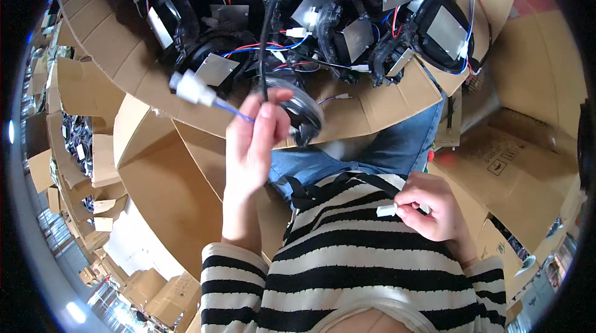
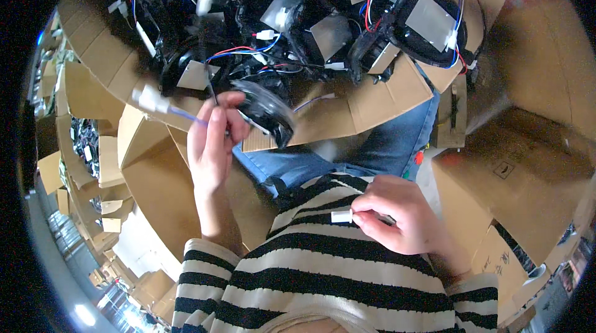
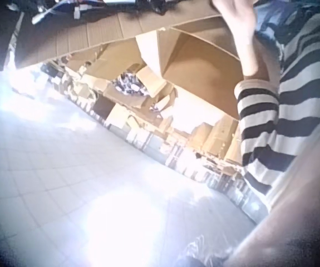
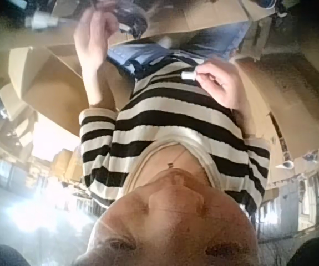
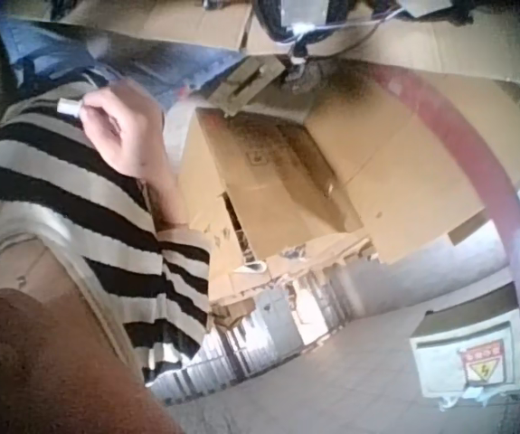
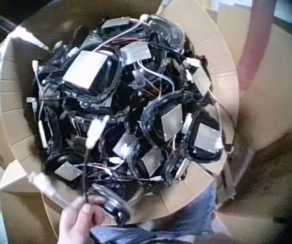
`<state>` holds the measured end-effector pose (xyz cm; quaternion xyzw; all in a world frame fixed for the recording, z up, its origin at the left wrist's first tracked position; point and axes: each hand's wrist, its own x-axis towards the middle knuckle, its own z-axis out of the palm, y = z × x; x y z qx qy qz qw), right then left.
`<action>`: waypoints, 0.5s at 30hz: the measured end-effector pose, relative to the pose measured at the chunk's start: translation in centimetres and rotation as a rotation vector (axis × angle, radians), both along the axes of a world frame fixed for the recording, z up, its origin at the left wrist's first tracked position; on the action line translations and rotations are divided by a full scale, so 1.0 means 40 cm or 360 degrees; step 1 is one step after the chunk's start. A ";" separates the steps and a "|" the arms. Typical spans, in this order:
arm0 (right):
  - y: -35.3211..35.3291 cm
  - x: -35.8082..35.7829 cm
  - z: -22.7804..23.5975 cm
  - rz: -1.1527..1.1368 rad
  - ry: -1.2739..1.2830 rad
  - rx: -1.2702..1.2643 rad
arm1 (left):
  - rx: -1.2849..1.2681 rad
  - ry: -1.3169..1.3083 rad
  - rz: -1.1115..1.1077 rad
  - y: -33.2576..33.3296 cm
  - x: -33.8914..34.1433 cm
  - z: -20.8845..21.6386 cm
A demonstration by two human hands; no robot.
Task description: The person sits on the floor surrounded by cardboard boxes and sorts through a pile of black electronic components with wires. They pick up individual units, inspect the connectors, and place them into a separate empty box.
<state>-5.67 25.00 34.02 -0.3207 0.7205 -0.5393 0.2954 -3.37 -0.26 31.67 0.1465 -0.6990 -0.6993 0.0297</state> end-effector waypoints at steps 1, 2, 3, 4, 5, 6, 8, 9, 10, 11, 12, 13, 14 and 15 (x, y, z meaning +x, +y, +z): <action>-0.006 -0.001 0.005 0.0017 0.0004 -0.0006 | -0.0003 0.0039 -0.0042 0.009 0.009 0.016; -0.011 -0.001 0.010 0.0031 0.0009 -0.0010 | -0.0005 0.0080 -0.0088 0.015 0.015 0.026; -0.017 -0.002 0.018 0.0042 -0.0005 -0.0014 | -0.0059 0.0169 -0.0173 0.018 0.020 0.037; -0.024 -0.002 0.026 0.0049 -0.0018 -0.0016 | -0.0117 0.0121 -0.0264 0.023 0.024 0.046; -0.030 -0.001 0.033 0.0053 -0.0031 -0.0018 | -0.0172 0.0060 -0.0321 0.031 0.025 0.053; -0.036 0.001 0.035 0.0034 -0.0001 -0.0038 | -0.0220 0.0000 -0.0383 0.041 0.025 0.053; -0.050 0.003 0.035 -0.0010 0.0059 -0.0077 | -0.0200 0.0007 -0.0431 0.061 0.029 0.046; -0.059 0.001 0.039 -0.0020 0.0075 -0.0122 | -0.0331 0.0101 -0.0446 0.068 0.031 0.042; -0.066 -0.001 0.045 -0.0041 0.0067 -0.0142 | -0.0503 0.0187 -0.0457 0.073 0.032 0.036; -0.071 -0.005 0.055 -0.0063 0.0059 -0.0162 | -0.0679 0.0273 -0.0457 0.078 0.033 0.031; -0.073 -0.007 0.060 -0.0091 0.0053 -0.0177 | -0.0893 0.0355 -0.0460 0.083 0.030 0.022; -0.075 -0.008 0.064 -0.0123 0.0033 -0.0207 | -0.1106 0.0439 -0.0458 0.087 0.026 0.015; -0.080 -0.014 0.070 -0.0114 0.0108 -0.0207 | -0.1125 0.0440 -0.0543 0.088 0.022 0.017; -0.081 -0.018 0.070 -0.0147 0.0149 -0.0213 | -0.1140 0.0439 -0.0629 0.085 0.019 0.021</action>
